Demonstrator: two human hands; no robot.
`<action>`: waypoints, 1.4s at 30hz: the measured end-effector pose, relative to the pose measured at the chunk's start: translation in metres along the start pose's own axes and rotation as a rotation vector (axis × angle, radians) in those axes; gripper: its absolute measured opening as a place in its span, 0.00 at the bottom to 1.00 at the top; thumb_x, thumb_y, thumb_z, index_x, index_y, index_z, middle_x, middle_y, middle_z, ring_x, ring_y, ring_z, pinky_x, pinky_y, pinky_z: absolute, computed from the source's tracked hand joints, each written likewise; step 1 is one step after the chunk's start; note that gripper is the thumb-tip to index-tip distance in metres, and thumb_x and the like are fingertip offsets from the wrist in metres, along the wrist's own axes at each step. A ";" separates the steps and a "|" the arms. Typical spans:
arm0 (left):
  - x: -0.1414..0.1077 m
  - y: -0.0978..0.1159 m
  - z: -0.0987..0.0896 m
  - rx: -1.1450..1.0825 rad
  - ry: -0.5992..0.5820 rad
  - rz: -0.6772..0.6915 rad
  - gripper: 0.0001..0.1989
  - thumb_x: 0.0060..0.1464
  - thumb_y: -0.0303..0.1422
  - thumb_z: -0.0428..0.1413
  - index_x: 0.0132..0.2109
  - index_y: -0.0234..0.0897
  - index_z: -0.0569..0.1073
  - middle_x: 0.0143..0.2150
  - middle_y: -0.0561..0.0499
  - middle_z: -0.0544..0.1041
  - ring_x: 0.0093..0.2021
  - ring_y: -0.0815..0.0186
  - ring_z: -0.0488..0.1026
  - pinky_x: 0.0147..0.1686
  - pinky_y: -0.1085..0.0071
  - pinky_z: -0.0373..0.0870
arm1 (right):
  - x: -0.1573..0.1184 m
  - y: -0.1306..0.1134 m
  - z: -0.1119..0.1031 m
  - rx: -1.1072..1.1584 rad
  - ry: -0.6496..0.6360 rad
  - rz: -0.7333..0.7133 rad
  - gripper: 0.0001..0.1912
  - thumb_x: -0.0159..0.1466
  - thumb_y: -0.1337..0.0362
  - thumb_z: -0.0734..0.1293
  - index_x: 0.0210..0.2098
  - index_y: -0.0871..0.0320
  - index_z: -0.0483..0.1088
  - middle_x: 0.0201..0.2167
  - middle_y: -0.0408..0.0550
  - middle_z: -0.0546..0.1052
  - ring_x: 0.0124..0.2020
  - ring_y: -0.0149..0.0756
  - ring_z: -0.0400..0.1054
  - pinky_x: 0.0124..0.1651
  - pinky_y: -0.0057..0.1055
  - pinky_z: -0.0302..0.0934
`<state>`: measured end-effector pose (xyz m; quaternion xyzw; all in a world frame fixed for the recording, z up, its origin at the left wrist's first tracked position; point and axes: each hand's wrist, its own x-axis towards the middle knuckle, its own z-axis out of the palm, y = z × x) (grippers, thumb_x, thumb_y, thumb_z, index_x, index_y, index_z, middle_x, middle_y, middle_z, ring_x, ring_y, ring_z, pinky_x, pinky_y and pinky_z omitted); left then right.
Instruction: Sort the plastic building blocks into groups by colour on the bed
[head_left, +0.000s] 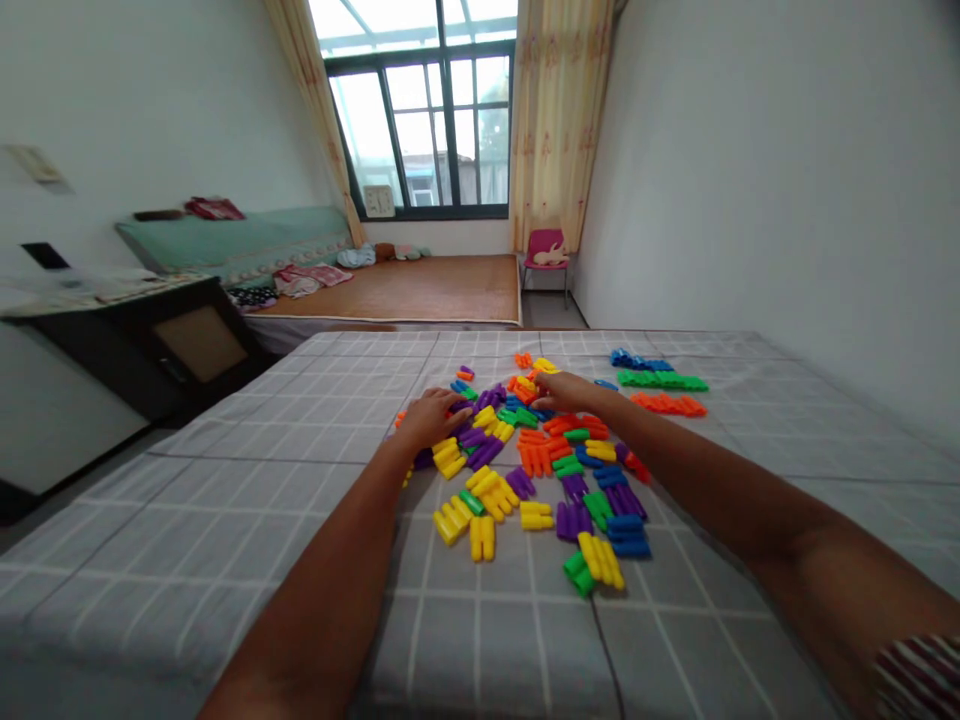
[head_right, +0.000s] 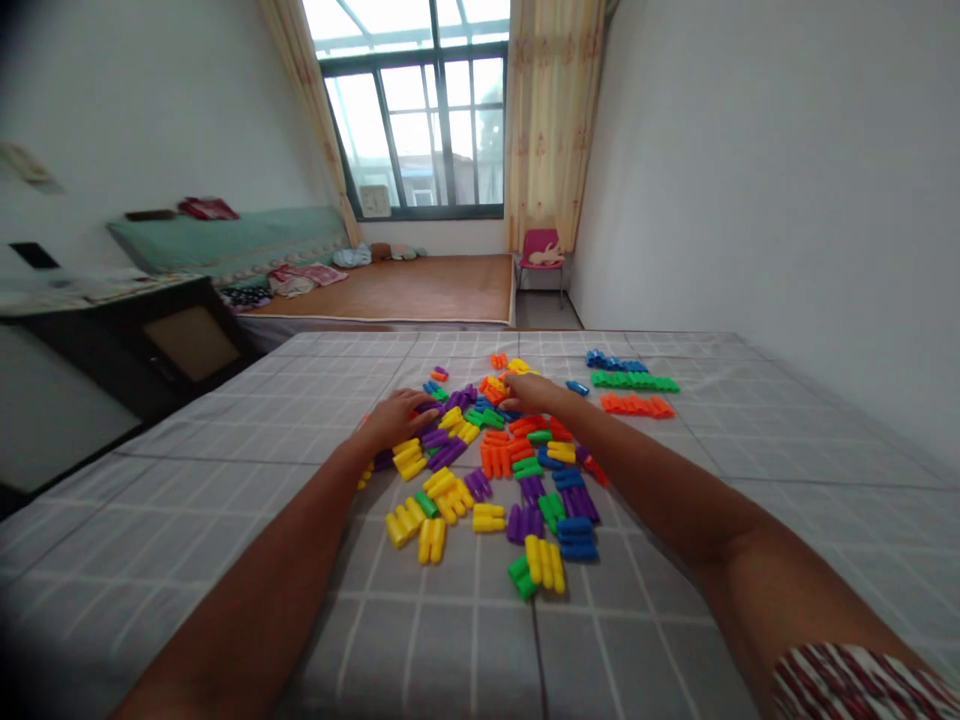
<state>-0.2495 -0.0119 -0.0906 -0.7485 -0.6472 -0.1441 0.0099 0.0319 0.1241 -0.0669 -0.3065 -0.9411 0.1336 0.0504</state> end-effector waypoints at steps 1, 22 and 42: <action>0.000 0.000 0.001 0.004 0.004 -0.004 0.22 0.60 0.50 0.47 0.51 0.45 0.75 0.53 0.48 0.75 0.55 0.58 0.67 0.53 0.63 0.65 | 0.000 -0.001 0.003 0.020 -0.001 0.013 0.23 0.53 0.52 0.73 0.45 0.54 0.73 0.29 0.44 0.78 0.29 0.33 0.69 0.28 0.25 0.55; 0.003 -0.004 0.006 0.002 0.045 -0.001 0.21 0.60 0.50 0.47 0.51 0.46 0.75 0.51 0.49 0.76 0.55 0.60 0.68 0.55 0.64 0.65 | -0.041 0.052 -0.029 -0.049 0.065 0.192 0.13 0.64 0.62 0.64 0.45 0.56 0.75 0.39 0.47 0.81 0.36 0.34 0.74 0.40 0.26 0.62; 0.005 -0.010 0.006 -0.008 0.043 0.007 0.22 0.60 0.50 0.46 0.51 0.46 0.75 0.53 0.50 0.76 0.55 0.59 0.68 0.55 0.63 0.65 | -0.088 0.178 -0.070 0.195 0.786 0.746 0.23 0.56 0.53 0.69 0.46 0.62 0.75 0.37 0.55 0.80 0.37 0.41 0.73 0.39 0.33 0.65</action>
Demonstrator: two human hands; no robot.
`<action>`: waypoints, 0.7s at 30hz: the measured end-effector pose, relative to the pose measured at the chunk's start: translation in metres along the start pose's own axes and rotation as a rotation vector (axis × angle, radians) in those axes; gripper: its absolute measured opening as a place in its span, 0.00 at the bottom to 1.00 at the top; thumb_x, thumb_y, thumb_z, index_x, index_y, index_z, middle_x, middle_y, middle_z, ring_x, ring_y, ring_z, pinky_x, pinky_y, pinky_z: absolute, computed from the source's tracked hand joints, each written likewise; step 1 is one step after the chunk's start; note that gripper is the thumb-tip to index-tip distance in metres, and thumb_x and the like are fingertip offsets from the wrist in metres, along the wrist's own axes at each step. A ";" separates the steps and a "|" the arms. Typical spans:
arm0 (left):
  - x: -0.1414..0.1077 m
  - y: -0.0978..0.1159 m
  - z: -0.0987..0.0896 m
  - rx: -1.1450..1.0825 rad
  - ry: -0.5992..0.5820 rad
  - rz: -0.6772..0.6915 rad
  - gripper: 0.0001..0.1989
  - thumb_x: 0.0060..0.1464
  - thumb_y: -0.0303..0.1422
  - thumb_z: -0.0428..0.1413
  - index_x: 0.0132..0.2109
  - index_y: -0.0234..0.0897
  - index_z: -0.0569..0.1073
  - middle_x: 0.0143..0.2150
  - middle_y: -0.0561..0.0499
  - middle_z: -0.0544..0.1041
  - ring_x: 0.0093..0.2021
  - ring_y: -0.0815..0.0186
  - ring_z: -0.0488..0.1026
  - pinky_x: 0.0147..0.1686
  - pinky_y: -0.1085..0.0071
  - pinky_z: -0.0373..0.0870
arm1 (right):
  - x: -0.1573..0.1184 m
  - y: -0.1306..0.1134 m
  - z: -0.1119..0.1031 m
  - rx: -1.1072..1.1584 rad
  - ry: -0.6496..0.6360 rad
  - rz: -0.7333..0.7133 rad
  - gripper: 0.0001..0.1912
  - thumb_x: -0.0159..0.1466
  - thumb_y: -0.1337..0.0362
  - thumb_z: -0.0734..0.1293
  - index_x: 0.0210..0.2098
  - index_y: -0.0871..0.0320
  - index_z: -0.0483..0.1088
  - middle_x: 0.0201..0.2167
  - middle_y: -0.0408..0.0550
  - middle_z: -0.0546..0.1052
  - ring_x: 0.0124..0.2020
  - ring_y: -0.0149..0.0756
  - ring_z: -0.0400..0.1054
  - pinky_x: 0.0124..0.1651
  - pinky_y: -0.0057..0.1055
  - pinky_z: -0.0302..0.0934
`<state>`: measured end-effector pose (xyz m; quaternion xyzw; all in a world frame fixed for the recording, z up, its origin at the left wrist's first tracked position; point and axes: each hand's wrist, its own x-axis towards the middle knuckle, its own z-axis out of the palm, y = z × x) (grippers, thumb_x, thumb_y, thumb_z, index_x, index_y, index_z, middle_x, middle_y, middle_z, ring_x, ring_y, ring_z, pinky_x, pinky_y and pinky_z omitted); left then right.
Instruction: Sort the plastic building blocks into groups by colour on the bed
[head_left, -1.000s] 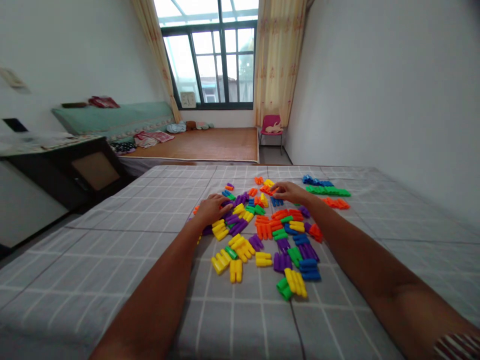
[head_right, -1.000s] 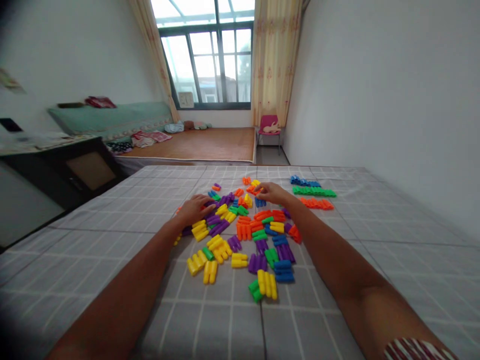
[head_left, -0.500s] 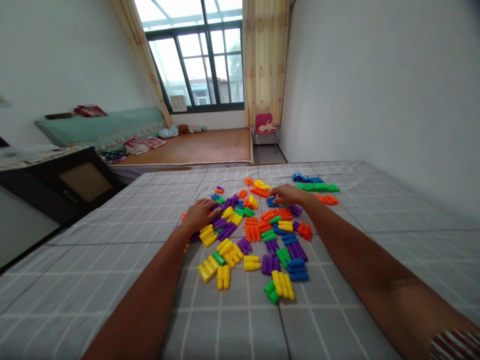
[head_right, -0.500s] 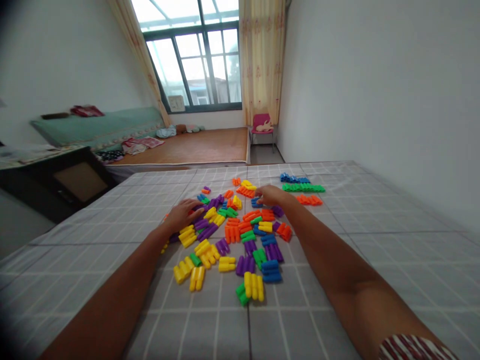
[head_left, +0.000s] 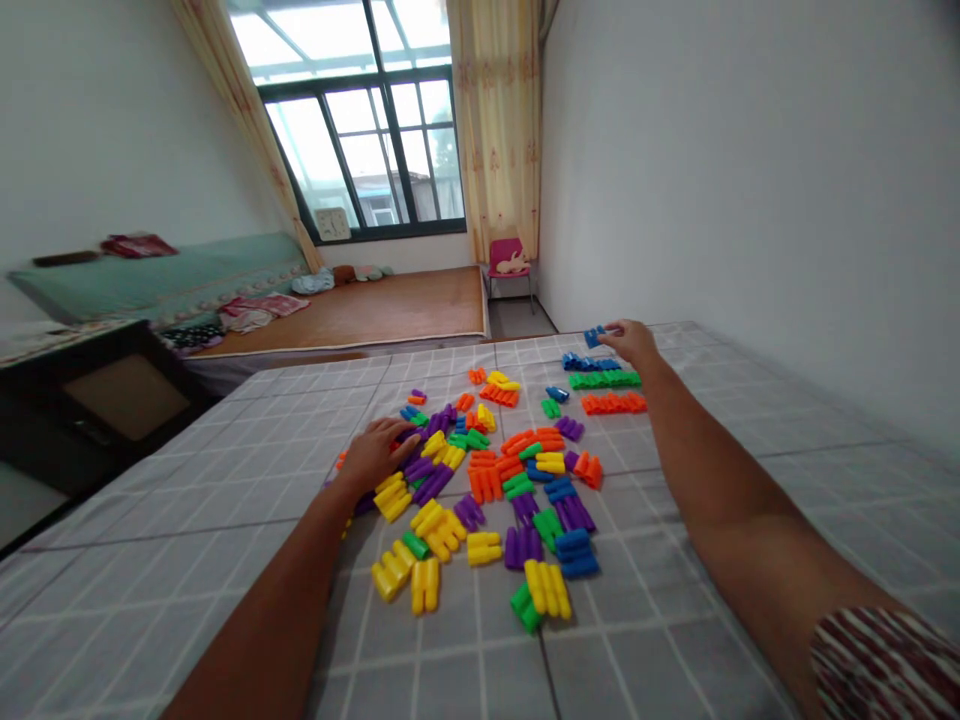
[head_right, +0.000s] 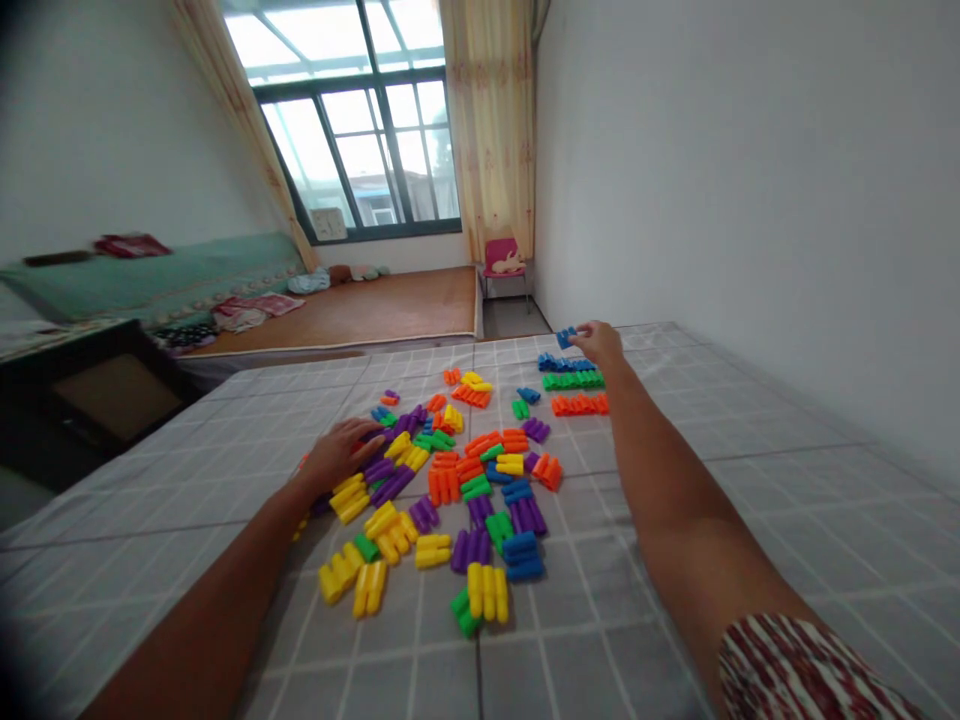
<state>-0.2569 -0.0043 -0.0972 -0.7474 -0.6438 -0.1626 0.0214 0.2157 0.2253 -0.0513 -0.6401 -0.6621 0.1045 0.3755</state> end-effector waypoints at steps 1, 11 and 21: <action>0.000 0.000 0.000 -0.001 -0.005 0.001 0.22 0.60 0.50 0.46 0.51 0.47 0.75 0.53 0.50 0.76 0.55 0.59 0.68 0.56 0.63 0.65 | 0.004 0.016 -0.001 -0.074 0.050 0.056 0.23 0.56 0.54 0.70 0.45 0.62 0.75 0.38 0.56 0.80 0.38 0.42 0.73 0.40 0.34 0.65; 0.000 -0.001 0.000 0.014 -0.005 0.019 0.21 0.61 0.49 0.45 0.50 0.46 0.75 0.53 0.51 0.76 0.55 0.60 0.68 0.57 0.63 0.65 | 0.008 0.071 0.021 -0.317 -0.043 0.132 0.18 0.57 0.53 0.67 0.41 0.57 0.78 0.41 0.54 0.80 0.41 0.43 0.73 0.42 0.33 0.63; 0.000 -0.004 0.002 0.023 -0.004 0.017 0.22 0.61 0.50 0.45 0.51 0.46 0.75 0.53 0.51 0.75 0.56 0.60 0.68 0.56 0.63 0.65 | -0.002 0.061 0.019 -0.396 -0.078 0.209 0.21 0.62 0.52 0.60 0.44 0.55 0.78 0.44 0.60 0.78 0.46 0.48 0.72 0.45 0.42 0.64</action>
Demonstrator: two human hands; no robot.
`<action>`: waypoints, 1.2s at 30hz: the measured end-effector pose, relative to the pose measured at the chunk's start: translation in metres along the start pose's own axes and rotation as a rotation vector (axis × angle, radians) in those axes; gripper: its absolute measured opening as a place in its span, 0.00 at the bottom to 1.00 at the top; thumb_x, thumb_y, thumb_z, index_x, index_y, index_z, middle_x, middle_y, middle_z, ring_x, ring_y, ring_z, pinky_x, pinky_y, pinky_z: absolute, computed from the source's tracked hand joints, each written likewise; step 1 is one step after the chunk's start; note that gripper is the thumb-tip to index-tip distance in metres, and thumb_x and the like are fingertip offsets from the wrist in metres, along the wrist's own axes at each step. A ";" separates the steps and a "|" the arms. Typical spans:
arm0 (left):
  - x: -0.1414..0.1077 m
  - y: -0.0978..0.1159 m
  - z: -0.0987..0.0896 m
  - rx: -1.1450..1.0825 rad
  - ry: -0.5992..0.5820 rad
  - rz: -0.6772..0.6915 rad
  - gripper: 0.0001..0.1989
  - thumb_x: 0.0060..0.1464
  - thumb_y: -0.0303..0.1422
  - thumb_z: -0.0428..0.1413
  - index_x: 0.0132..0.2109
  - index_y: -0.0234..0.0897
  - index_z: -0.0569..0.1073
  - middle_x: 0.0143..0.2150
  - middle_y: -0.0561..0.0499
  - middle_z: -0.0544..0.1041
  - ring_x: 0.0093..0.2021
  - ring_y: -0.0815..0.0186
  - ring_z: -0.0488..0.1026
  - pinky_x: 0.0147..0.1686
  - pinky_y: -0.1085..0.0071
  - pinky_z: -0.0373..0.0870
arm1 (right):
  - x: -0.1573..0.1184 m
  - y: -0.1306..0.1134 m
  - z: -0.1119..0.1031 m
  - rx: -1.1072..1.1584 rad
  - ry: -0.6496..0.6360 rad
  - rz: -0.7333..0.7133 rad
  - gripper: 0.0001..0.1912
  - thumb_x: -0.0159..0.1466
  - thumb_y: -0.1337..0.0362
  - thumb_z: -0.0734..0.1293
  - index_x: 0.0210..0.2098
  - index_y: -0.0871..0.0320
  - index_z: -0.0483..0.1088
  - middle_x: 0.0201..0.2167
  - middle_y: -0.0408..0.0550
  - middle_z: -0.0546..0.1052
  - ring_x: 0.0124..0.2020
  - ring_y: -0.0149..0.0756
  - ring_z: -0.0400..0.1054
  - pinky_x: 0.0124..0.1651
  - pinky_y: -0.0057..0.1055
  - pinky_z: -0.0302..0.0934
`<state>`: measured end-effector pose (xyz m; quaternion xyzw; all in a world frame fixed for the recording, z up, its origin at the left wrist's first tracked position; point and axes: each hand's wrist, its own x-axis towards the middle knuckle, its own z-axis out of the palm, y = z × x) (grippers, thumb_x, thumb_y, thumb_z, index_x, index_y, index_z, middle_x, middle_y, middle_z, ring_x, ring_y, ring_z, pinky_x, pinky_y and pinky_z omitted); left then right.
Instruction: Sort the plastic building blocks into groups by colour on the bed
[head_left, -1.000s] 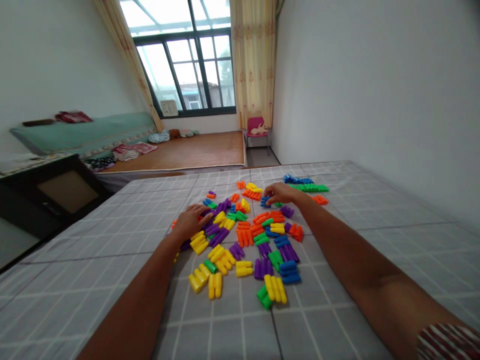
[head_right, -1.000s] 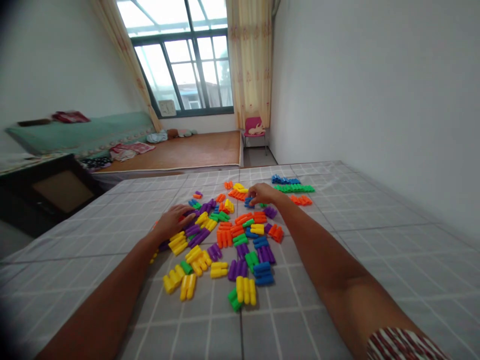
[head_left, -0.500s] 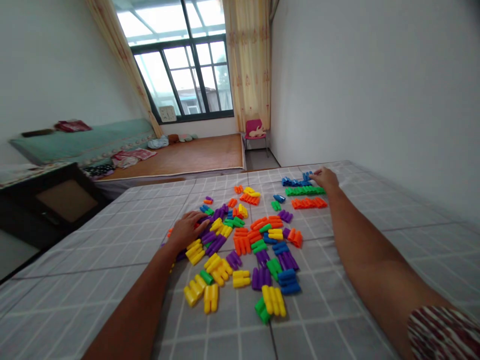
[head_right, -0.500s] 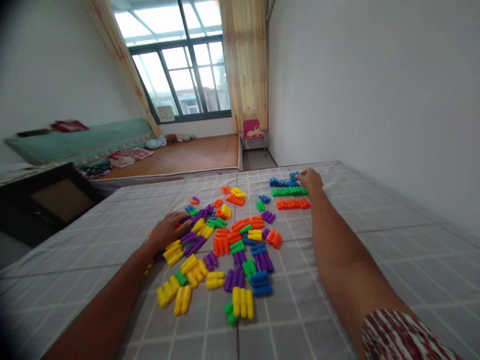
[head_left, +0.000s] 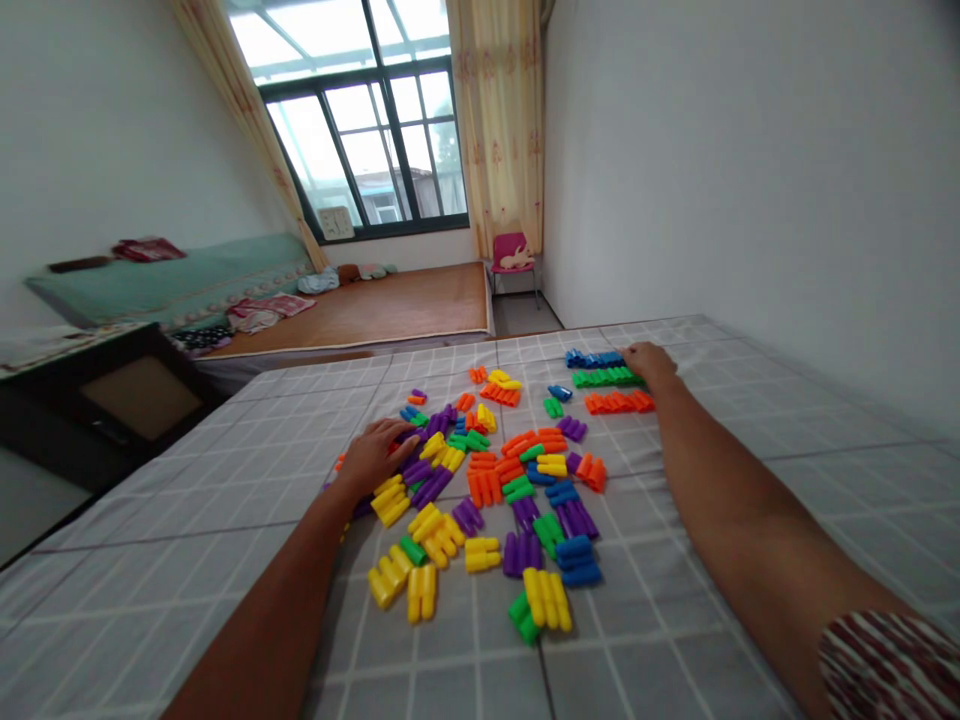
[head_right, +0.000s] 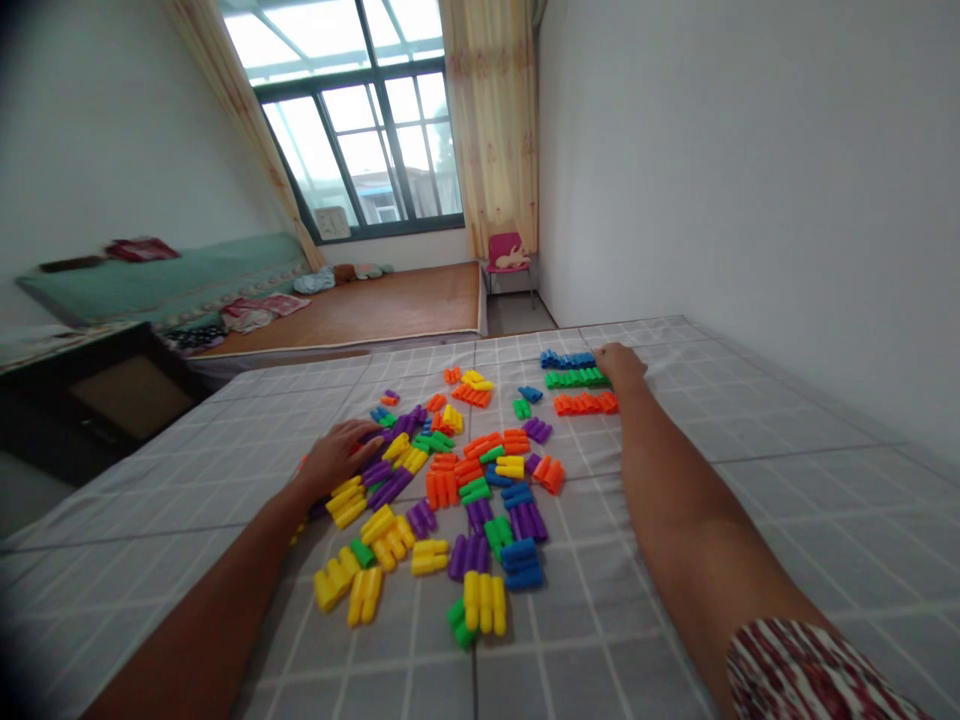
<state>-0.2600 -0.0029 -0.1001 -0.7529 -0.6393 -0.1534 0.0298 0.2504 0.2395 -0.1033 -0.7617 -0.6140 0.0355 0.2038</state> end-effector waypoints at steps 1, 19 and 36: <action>0.000 0.001 0.000 -0.003 0.000 -0.006 0.22 0.61 0.50 0.45 0.51 0.46 0.74 0.53 0.51 0.75 0.56 0.60 0.68 0.56 0.63 0.65 | -0.003 -0.002 -0.002 -0.002 -0.015 0.000 0.21 0.62 0.52 0.60 0.45 0.55 0.78 0.45 0.61 0.78 0.46 0.49 0.72 0.46 0.44 0.63; -0.002 0.007 0.000 0.025 0.065 -0.122 0.18 0.62 0.36 0.46 0.53 0.45 0.75 0.57 0.50 0.73 0.57 0.61 0.67 0.58 0.64 0.64 | -0.172 -0.193 -0.011 0.327 -0.508 -1.402 0.13 0.59 0.63 0.67 0.44 0.54 0.75 0.42 0.49 0.78 0.46 0.40 0.69 0.52 0.35 0.58; -0.001 0.003 0.004 0.023 0.043 -0.092 0.18 0.61 0.36 0.47 0.55 0.46 0.73 0.58 0.50 0.72 0.58 0.60 0.66 0.59 0.62 0.63 | -0.174 -0.240 0.004 -0.040 -0.510 -1.125 0.16 0.55 0.62 0.73 0.44 0.54 0.77 0.41 0.50 0.80 0.39 0.40 0.73 0.37 0.28 0.61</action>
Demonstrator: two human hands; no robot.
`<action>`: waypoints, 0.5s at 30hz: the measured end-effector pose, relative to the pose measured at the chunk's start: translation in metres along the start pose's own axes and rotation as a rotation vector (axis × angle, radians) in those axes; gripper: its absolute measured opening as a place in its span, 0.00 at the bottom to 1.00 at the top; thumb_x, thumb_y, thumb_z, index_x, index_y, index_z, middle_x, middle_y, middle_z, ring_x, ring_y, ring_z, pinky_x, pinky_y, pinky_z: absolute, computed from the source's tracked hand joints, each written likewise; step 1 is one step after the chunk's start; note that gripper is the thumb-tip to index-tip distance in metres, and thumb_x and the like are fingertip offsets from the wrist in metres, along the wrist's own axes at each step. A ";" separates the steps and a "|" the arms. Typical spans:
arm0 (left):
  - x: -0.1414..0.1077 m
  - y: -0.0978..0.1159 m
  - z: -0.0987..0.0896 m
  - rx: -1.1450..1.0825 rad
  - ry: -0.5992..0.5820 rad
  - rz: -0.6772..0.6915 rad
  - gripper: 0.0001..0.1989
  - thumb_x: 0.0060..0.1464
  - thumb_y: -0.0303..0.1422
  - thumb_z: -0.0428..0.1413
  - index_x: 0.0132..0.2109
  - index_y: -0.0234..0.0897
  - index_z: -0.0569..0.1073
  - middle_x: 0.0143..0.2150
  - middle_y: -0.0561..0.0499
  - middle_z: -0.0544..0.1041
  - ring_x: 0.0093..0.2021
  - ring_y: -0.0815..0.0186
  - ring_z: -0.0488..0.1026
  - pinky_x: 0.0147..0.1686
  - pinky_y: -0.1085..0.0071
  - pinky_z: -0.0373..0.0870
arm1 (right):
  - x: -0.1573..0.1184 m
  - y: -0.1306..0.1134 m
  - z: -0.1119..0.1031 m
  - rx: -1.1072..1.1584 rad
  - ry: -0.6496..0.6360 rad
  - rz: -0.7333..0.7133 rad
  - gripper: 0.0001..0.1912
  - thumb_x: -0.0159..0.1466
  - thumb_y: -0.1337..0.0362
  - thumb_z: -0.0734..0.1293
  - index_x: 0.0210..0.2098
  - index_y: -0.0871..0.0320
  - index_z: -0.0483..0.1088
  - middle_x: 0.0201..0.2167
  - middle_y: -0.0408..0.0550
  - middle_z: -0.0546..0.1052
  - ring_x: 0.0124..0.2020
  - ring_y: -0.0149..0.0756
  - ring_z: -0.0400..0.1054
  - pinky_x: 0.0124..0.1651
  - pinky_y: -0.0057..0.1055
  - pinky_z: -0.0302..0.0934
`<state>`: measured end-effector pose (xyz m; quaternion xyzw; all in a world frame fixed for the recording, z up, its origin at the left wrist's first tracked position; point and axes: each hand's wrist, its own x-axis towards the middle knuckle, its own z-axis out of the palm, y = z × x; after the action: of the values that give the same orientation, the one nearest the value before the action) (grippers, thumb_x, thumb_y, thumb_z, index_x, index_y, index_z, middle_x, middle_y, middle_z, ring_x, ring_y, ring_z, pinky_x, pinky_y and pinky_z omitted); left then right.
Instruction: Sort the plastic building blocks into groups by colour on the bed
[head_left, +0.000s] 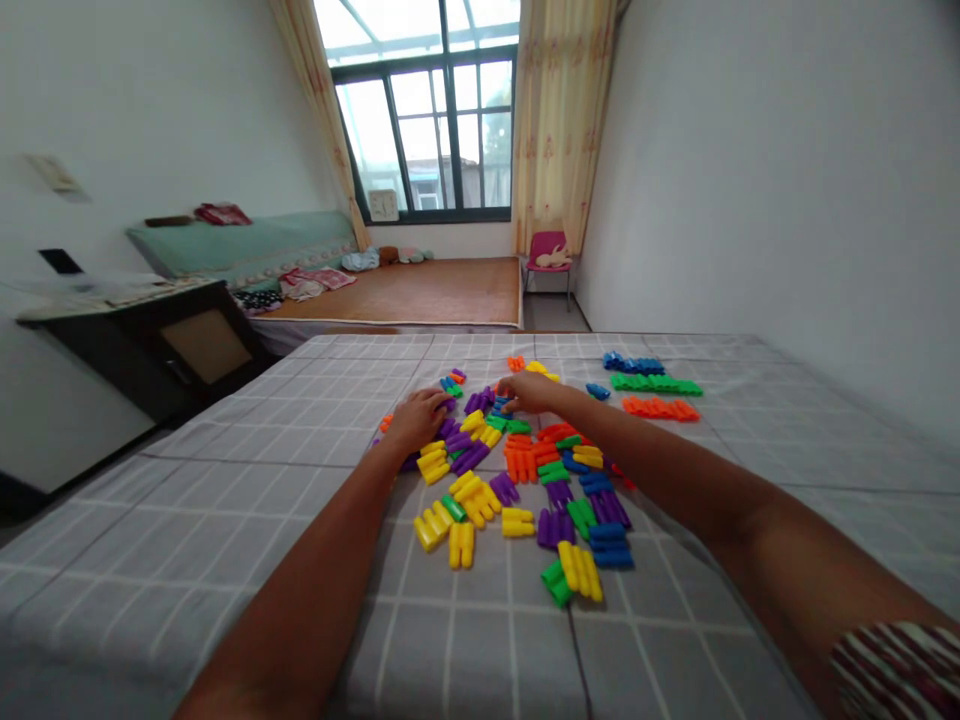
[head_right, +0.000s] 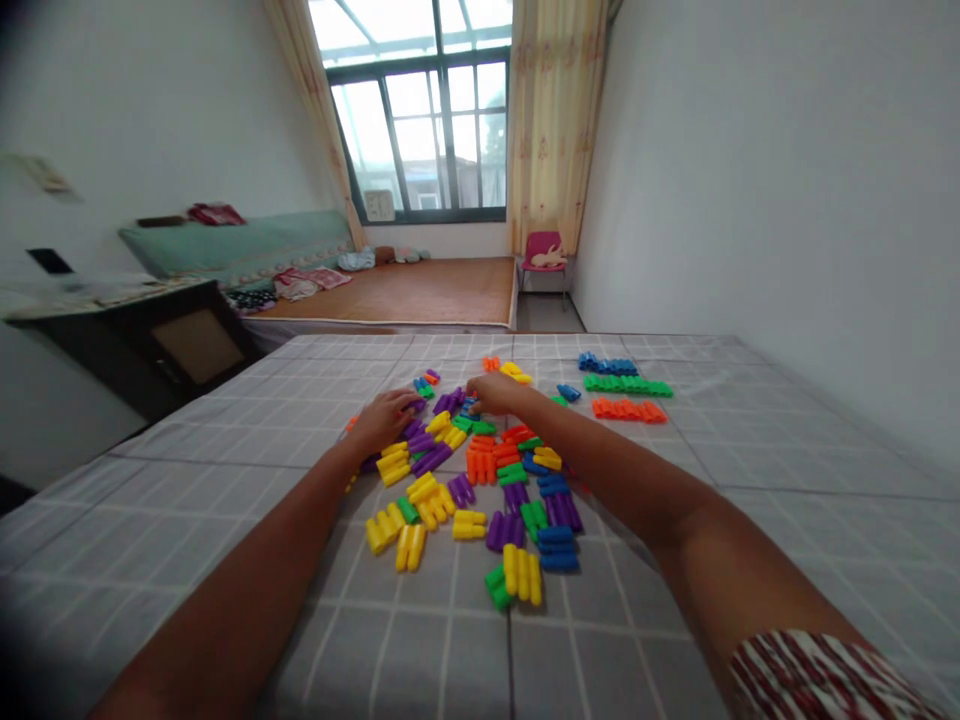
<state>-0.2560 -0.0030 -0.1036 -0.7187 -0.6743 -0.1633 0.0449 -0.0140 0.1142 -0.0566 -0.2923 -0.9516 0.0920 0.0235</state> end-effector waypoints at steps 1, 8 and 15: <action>0.001 -0.002 0.001 -0.002 0.001 0.011 0.18 0.61 0.37 0.47 0.55 0.45 0.73 0.57 0.50 0.72 0.58 0.60 0.66 0.59 0.62 0.63 | 0.001 0.002 -0.001 0.030 0.012 0.003 0.17 0.53 0.63 0.74 0.43 0.54 0.77 0.40 0.49 0.80 0.38 0.39 0.73 0.36 0.27 0.61; 0.004 -0.010 0.004 -0.012 0.004 0.048 0.18 0.60 0.37 0.47 0.55 0.44 0.73 0.57 0.48 0.73 0.57 0.59 0.67 0.60 0.60 0.63 | -0.043 0.101 -0.025 0.426 0.459 0.174 0.14 0.56 0.60 0.71 0.40 0.60 0.77 0.35 0.47 0.81 0.36 0.36 0.74 0.39 0.28 0.64; 0.003 -0.009 0.001 -0.008 0.001 0.050 0.18 0.60 0.37 0.47 0.54 0.42 0.73 0.57 0.48 0.73 0.56 0.59 0.68 0.59 0.60 0.64 | -0.126 0.240 -0.025 0.328 0.941 0.814 0.17 0.55 0.56 0.70 0.39 0.62 0.74 0.36 0.56 0.79 0.37 0.41 0.73 0.40 0.34 0.65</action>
<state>-0.2646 0.0004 -0.1047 -0.7354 -0.6554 -0.1655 0.0464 0.2251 0.2425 -0.0761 -0.6318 -0.6259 0.1000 0.4461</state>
